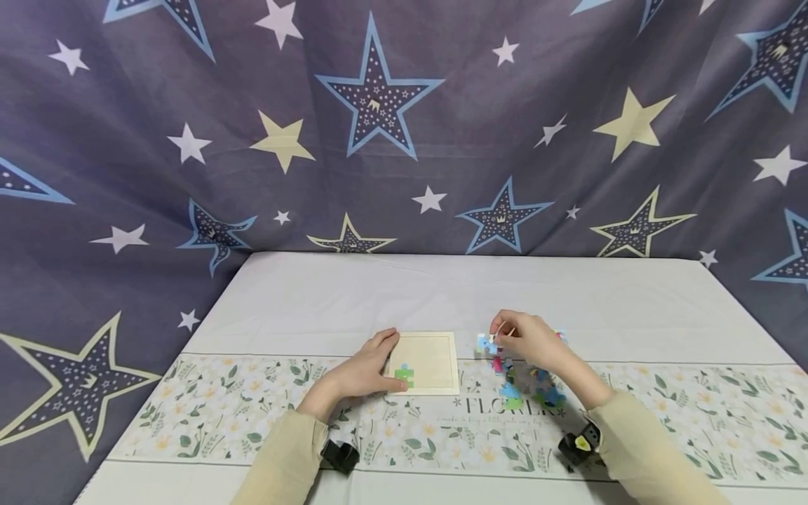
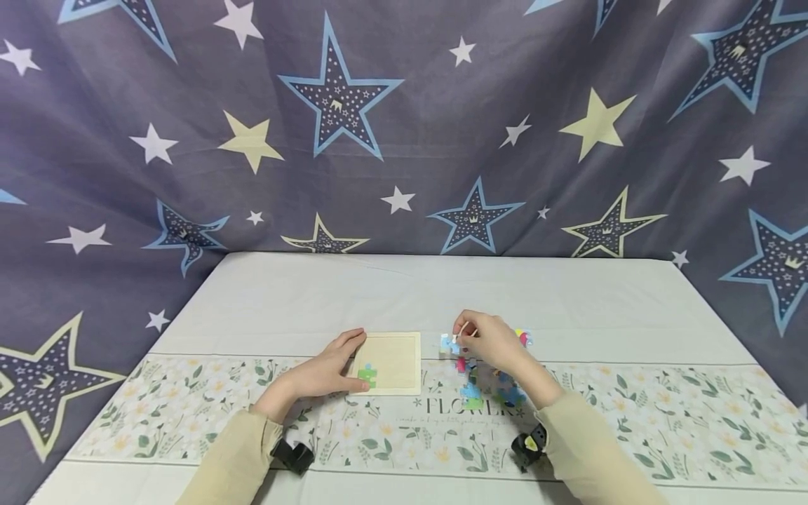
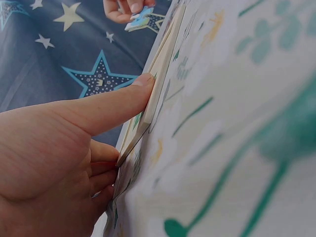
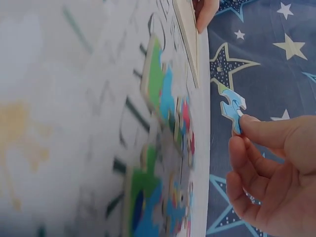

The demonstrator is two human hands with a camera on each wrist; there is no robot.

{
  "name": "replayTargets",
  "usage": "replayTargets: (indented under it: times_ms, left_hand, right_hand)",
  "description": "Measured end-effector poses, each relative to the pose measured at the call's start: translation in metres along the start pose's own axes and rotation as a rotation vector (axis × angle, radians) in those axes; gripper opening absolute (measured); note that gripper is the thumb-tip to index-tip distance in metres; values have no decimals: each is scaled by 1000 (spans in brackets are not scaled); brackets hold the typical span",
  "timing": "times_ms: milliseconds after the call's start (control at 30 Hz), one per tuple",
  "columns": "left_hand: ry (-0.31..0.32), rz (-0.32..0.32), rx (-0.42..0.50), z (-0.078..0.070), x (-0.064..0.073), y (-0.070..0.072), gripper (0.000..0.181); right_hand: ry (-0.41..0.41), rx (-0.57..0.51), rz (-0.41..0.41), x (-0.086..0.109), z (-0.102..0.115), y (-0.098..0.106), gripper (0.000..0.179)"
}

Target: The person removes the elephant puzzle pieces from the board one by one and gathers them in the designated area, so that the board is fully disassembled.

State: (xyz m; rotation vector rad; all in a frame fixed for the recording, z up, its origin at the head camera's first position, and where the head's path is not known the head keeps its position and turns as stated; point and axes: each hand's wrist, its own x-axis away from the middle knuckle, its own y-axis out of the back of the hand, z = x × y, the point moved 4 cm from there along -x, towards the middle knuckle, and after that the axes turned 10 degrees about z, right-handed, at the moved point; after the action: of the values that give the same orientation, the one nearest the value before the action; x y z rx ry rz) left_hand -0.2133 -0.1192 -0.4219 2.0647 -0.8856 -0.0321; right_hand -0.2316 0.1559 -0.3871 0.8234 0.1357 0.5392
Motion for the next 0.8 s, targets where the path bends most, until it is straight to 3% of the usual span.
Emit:
replayTargets:
  times_ms: [800]
  left_hand:
    - [-11, -4, 13, -2, 3, 1, 91]
  right_hand:
    - [-67, 35, -29, 42, -37, 34, 5]
